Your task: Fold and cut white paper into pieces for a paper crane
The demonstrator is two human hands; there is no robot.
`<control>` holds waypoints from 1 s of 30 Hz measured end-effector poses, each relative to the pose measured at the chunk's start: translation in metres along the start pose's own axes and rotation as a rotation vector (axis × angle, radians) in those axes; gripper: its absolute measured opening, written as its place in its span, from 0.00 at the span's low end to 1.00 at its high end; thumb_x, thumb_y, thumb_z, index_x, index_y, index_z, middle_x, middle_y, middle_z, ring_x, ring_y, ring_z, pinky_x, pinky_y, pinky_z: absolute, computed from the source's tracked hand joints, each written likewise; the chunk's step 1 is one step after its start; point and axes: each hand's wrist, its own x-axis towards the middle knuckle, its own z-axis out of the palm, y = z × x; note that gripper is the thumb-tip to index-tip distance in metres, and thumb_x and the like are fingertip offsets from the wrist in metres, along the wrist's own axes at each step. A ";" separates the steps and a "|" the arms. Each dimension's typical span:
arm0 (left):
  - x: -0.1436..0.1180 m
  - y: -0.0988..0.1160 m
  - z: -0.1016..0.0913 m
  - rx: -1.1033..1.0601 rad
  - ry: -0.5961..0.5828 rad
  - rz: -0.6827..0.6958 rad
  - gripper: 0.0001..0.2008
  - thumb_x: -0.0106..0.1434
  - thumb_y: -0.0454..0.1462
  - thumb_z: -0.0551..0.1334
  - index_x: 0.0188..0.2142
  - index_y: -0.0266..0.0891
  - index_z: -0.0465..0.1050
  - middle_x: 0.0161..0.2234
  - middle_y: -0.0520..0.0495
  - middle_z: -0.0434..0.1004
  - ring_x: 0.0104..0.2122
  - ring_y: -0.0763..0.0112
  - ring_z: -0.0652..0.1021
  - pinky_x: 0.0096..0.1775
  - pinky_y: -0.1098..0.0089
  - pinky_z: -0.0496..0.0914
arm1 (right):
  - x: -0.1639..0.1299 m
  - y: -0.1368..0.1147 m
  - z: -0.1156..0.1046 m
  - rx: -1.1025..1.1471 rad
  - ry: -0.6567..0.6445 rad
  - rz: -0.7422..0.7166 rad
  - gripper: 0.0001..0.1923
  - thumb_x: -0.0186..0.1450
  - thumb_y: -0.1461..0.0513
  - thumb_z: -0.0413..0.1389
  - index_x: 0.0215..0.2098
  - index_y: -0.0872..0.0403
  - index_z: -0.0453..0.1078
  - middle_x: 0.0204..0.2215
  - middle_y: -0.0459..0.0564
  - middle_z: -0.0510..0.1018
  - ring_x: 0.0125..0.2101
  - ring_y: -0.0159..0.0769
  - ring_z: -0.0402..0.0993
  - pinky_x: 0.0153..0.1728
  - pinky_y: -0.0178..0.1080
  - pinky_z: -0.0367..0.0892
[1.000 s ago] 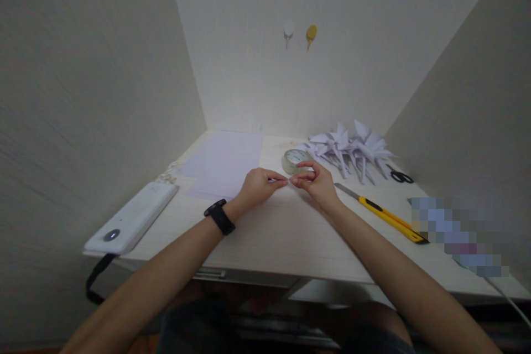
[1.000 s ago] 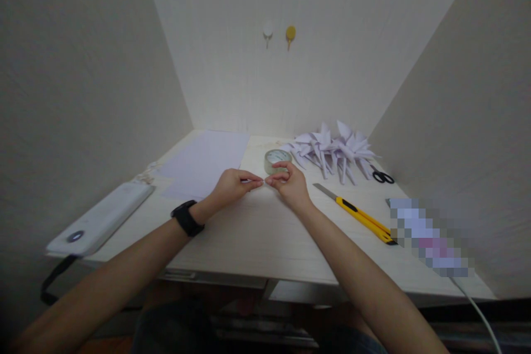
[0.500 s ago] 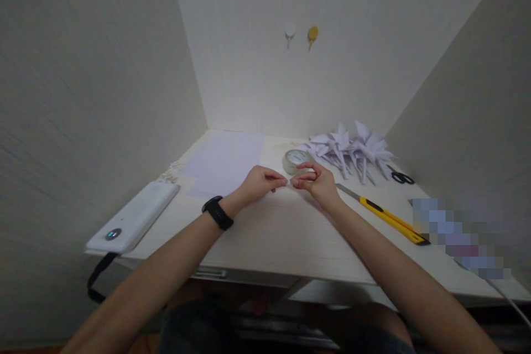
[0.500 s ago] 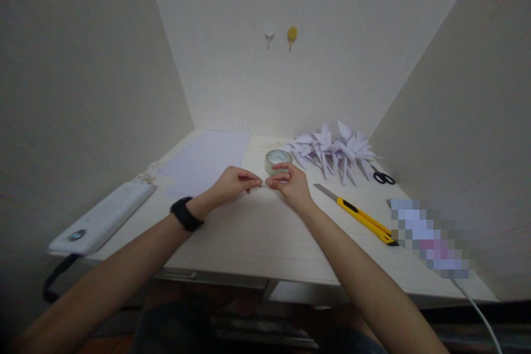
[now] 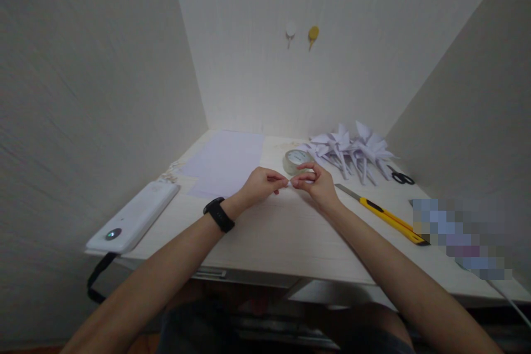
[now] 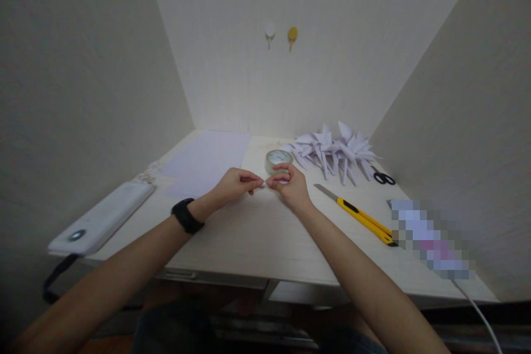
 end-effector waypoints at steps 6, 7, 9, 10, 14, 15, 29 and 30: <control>0.001 0.000 0.000 0.045 0.016 0.021 0.06 0.58 0.36 0.66 0.31 0.34 0.81 0.23 0.48 0.79 0.21 0.77 0.72 0.26 0.75 0.66 | 0.001 0.000 0.000 -0.010 -0.005 -0.008 0.25 0.44 0.58 0.70 0.37 0.52 0.68 0.24 0.46 0.81 0.28 0.40 0.78 0.37 0.43 0.71; 0.001 0.000 0.000 0.049 0.025 0.022 0.06 0.58 0.35 0.66 0.31 0.34 0.81 0.22 0.49 0.78 0.21 0.77 0.72 0.27 0.75 0.65 | 0.001 0.000 0.000 -0.007 -0.002 -0.014 0.25 0.44 0.58 0.70 0.37 0.52 0.68 0.24 0.46 0.81 0.28 0.39 0.78 0.37 0.43 0.71; 0.001 0.002 0.000 0.044 0.035 0.014 0.06 0.58 0.35 0.65 0.31 0.34 0.81 0.22 0.50 0.78 0.21 0.77 0.72 0.27 0.75 0.65 | 0.001 0.001 0.000 -0.014 0.000 -0.035 0.25 0.44 0.58 0.70 0.37 0.52 0.67 0.24 0.46 0.81 0.28 0.39 0.78 0.37 0.42 0.70; 0.000 0.002 0.000 0.033 0.036 0.008 0.06 0.58 0.35 0.65 0.30 0.34 0.81 0.22 0.50 0.78 0.21 0.77 0.71 0.27 0.75 0.65 | 0.001 0.001 0.000 -0.022 -0.001 -0.045 0.25 0.44 0.58 0.70 0.37 0.52 0.67 0.24 0.46 0.81 0.28 0.39 0.78 0.37 0.42 0.70; -0.002 0.003 0.000 -0.037 0.021 -0.018 0.05 0.57 0.34 0.67 0.31 0.33 0.81 0.24 0.48 0.79 0.22 0.77 0.72 0.28 0.75 0.67 | 0.001 0.002 0.000 -0.049 -0.015 -0.071 0.24 0.45 0.56 0.70 0.37 0.52 0.67 0.25 0.46 0.81 0.28 0.39 0.78 0.37 0.42 0.70; -0.002 0.002 0.000 -0.047 0.018 -0.022 0.05 0.56 0.34 0.67 0.31 0.33 0.81 0.25 0.48 0.80 0.23 0.76 0.72 0.29 0.74 0.67 | 0.001 0.002 0.000 -0.056 -0.020 -0.078 0.24 0.46 0.56 0.69 0.37 0.51 0.67 0.25 0.46 0.81 0.28 0.39 0.78 0.37 0.43 0.70; -0.002 -0.001 0.000 -0.125 0.042 -0.062 0.05 0.55 0.35 0.68 0.31 0.34 0.81 0.24 0.49 0.79 0.24 0.76 0.72 0.29 0.74 0.66 | 0.000 0.001 0.001 -0.043 -0.064 -0.065 0.26 0.44 0.56 0.71 0.37 0.51 0.68 0.26 0.46 0.81 0.28 0.39 0.78 0.35 0.44 0.72; -0.003 -0.001 0.000 -0.123 0.047 -0.066 0.05 0.55 0.35 0.68 0.31 0.34 0.81 0.23 0.49 0.78 0.23 0.77 0.71 0.28 0.74 0.65 | 0.000 0.001 0.001 -0.051 -0.065 -0.068 0.26 0.43 0.57 0.71 0.37 0.51 0.68 0.26 0.46 0.81 0.28 0.39 0.78 0.36 0.44 0.72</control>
